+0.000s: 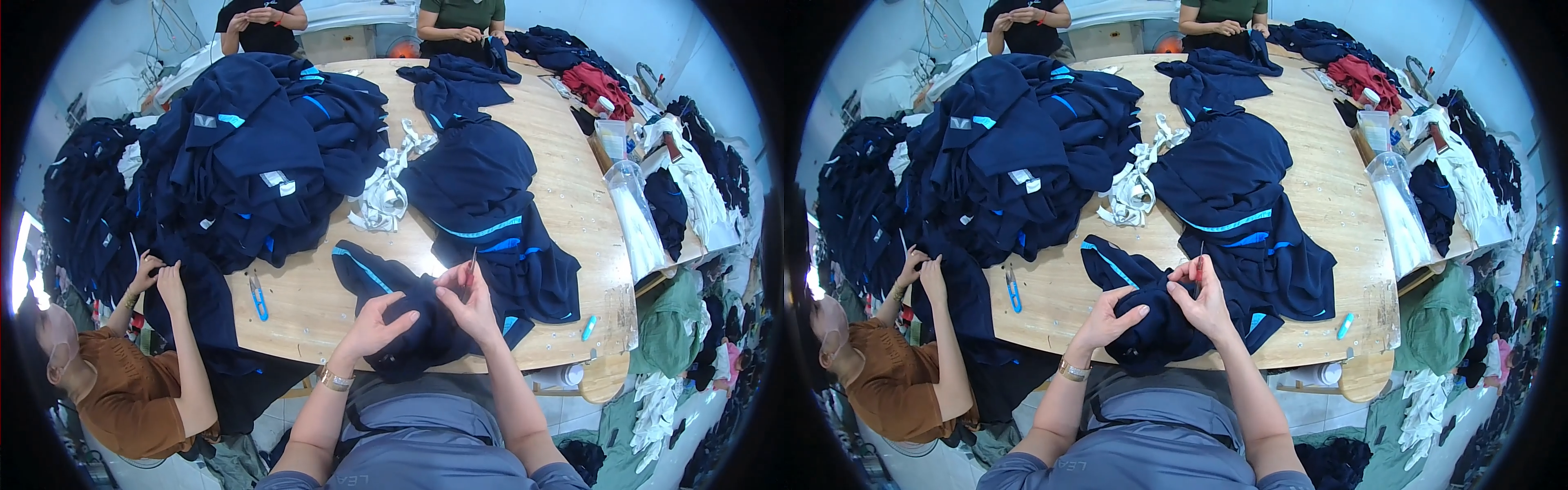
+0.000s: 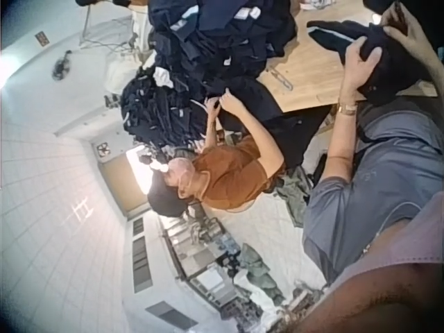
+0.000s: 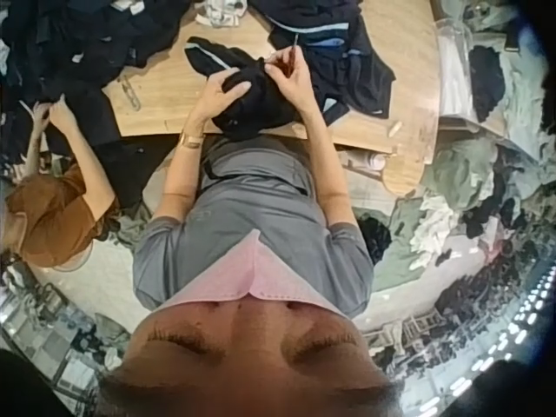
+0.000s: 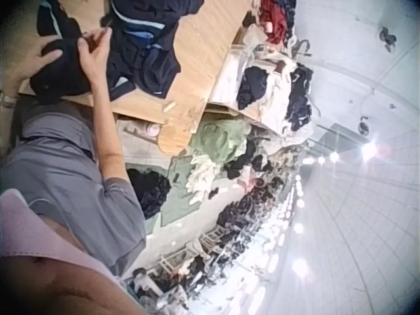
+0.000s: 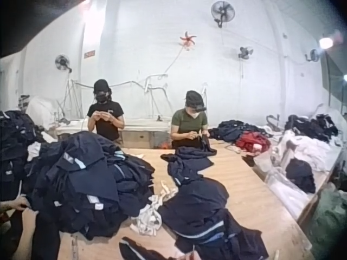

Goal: Trimming loose threads from dark blue garments using small scissors.

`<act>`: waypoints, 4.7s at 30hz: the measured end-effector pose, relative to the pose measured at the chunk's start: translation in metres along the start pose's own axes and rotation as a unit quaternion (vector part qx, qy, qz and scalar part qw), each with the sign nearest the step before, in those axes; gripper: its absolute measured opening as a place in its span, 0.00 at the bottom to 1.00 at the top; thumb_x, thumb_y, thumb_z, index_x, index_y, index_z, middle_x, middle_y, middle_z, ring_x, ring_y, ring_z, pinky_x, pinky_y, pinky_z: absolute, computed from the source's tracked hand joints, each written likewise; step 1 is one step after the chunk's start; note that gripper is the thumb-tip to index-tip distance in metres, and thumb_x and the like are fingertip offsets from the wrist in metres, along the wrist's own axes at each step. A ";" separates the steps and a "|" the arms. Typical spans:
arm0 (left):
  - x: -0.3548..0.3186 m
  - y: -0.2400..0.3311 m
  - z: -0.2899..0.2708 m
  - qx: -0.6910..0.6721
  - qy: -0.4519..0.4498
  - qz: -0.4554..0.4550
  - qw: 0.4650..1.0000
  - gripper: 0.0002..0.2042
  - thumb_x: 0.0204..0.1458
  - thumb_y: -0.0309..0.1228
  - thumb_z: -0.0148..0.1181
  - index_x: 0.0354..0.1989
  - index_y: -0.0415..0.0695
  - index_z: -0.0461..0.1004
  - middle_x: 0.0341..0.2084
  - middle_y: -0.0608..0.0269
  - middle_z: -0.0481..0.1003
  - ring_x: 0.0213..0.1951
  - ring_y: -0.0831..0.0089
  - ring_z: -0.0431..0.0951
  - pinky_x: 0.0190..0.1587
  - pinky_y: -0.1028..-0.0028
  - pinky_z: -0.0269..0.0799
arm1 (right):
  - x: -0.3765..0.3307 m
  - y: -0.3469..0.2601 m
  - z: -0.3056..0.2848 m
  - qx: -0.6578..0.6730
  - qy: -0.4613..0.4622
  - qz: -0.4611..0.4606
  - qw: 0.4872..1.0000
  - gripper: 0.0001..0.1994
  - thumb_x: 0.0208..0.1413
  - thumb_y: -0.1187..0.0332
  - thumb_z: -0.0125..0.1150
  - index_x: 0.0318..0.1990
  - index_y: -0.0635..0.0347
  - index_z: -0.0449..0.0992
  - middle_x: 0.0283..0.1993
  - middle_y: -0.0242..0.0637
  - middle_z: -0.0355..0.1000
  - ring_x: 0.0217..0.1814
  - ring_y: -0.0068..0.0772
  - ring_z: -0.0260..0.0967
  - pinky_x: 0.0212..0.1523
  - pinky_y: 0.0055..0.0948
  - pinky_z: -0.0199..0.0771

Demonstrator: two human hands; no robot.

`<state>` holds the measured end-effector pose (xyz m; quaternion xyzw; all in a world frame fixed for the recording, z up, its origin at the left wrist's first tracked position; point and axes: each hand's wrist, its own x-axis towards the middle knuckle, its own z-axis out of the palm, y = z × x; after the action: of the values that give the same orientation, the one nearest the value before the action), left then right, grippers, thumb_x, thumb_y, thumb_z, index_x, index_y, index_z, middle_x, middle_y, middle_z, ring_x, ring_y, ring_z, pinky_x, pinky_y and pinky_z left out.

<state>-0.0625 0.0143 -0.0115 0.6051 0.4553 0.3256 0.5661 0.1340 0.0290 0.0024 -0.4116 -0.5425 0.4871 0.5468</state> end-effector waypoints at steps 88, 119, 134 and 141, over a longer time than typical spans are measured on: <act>0.001 0.031 -0.014 0.079 -0.015 0.017 0.997 0.14 0.40 0.33 0.65 0.32 0.36 0.72 0.25 0.61 0.74 0.30 0.76 0.72 0.37 0.75 0.68 | -0.002 -0.020 -0.018 0.131 0.170 0.029 0.976 0.10 0.60 0.68 0.52 0.28 0.63 0.72 0.16 0.19 0.59 0.18 0.07 0.50 0.18 0.14 0.46; 0.013 0.033 0.009 0.490 -0.103 0.014 0.866 0.18 0.46 0.44 0.60 0.34 0.39 0.75 0.25 0.52 0.76 0.33 0.57 0.77 0.36 0.63 0.72 | -0.044 0.029 -0.002 -0.212 0.024 0.124 0.969 0.14 0.48 0.74 0.59 0.44 0.63 0.74 0.17 0.32 0.63 0.18 0.17 0.55 0.22 0.21 0.59; 0.007 0.067 0.017 0.152 0.056 0.121 0.979 0.04 0.54 0.27 0.53 0.34 0.39 0.68 0.20 0.56 0.71 0.22 0.70 0.72 0.28 0.73 0.66 | -0.037 -0.003 -0.010 -0.055 -0.036 0.105 0.992 0.12 0.49 0.73 0.61 0.42 0.63 0.72 0.22 0.25 0.63 0.24 0.14 0.55 0.26 0.18 0.59; 0.010 0.059 0.020 0.025 0.049 0.068 0.996 0.10 0.42 0.25 0.63 0.32 0.38 0.70 0.26 0.66 0.74 0.29 0.81 0.71 0.34 0.80 0.67 | -0.038 -0.014 -0.007 0.038 0.022 0.103 0.994 0.08 0.51 0.75 0.60 0.39 0.62 0.72 0.21 0.18 0.58 0.23 0.07 0.49 0.23 0.12 0.49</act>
<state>-0.0296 0.0190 0.0425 0.6317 0.4482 0.3811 0.5048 0.1445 -0.0105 0.0087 -0.4546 -0.4665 0.5518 0.5208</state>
